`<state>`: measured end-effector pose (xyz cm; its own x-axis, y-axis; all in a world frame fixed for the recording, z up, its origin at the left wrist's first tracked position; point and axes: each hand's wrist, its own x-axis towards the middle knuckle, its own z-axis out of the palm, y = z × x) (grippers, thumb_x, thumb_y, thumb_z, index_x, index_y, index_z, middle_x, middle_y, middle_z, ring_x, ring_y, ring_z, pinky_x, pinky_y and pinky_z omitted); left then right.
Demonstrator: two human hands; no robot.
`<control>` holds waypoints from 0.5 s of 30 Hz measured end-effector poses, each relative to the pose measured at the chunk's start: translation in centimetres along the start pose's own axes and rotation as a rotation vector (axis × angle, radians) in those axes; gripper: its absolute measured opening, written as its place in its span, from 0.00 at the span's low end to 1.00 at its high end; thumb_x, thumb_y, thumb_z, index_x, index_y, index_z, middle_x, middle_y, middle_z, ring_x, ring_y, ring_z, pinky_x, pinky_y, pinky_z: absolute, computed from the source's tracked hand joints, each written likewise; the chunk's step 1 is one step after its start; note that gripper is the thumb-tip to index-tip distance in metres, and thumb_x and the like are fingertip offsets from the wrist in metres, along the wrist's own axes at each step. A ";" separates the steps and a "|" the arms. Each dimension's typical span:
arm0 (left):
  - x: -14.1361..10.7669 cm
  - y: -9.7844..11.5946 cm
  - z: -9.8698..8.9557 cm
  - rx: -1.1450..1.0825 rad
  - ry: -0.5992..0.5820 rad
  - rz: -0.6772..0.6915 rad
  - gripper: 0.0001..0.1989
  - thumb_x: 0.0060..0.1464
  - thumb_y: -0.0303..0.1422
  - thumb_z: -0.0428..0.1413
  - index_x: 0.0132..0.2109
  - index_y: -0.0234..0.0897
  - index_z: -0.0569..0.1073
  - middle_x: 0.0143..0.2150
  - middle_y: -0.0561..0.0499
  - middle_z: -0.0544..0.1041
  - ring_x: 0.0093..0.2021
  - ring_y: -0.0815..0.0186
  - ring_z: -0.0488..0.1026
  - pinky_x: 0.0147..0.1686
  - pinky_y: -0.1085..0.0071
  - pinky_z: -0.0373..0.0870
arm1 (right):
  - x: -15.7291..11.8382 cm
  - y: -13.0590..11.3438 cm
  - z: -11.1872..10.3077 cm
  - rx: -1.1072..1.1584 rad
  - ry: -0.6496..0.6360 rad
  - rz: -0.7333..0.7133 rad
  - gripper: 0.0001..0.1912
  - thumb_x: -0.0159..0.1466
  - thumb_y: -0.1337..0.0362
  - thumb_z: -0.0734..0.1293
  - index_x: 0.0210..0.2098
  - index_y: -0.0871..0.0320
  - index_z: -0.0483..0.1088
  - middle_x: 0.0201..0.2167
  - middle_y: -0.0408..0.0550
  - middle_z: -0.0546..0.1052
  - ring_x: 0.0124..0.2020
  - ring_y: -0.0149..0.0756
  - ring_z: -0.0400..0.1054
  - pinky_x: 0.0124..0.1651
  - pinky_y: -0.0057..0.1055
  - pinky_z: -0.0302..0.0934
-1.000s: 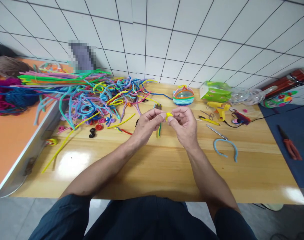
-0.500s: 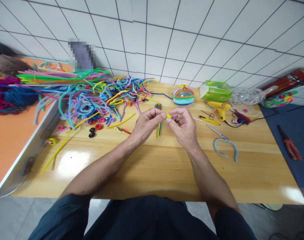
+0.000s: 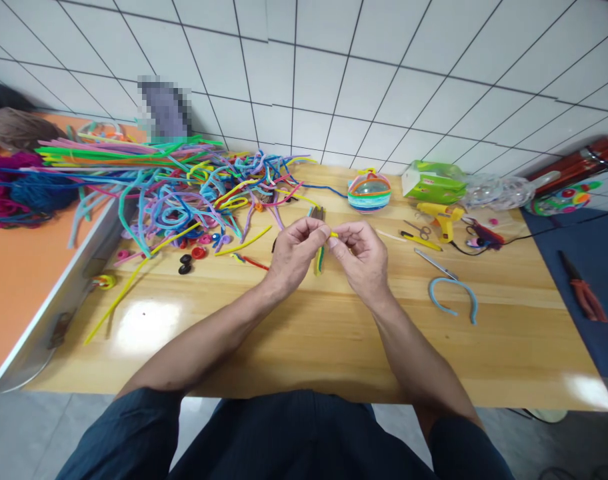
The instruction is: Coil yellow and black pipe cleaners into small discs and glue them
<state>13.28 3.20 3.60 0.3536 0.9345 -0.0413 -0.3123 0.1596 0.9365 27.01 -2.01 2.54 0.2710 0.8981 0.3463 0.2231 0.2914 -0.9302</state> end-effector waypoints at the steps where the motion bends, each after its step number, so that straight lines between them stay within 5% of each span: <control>1: -0.1 -0.1 0.1 -0.008 0.006 0.006 0.19 0.51 0.48 0.71 0.32 0.38 0.76 0.24 0.58 0.66 0.26 0.72 0.58 0.26 0.72 0.55 | -0.1 0.1 0.1 -0.006 0.008 0.004 0.09 0.68 0.55 0.75 0.43 0.51 0.76 0.34 0.41 0.82 0.33 0.32 0.75 0.39 0.33 0.71; 15: -0.2 -0.1 0.4 -0.084 0.010 -0.030 0.16 0.53 0.43 0.69 0.34 0.37 0.76 0.25 0.58 0.69 0.21 0.77 0.54 0.21 0.75 0.50 | -0.5 0.5 0.1 0.059 0.069 0.039 0.18 0.68 0.50 0.76 0.51 0.50 0.74 0.40 0.43 0.82 0.38 0.34 0.79 0.44 0.33 0.74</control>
<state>13.62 2.85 3.71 0.3553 0.9319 -0.0725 -0.3750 0.2132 0.9022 26.90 -2.25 1.86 0.3429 0.8850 0.3150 0.1558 0.2771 -0.9481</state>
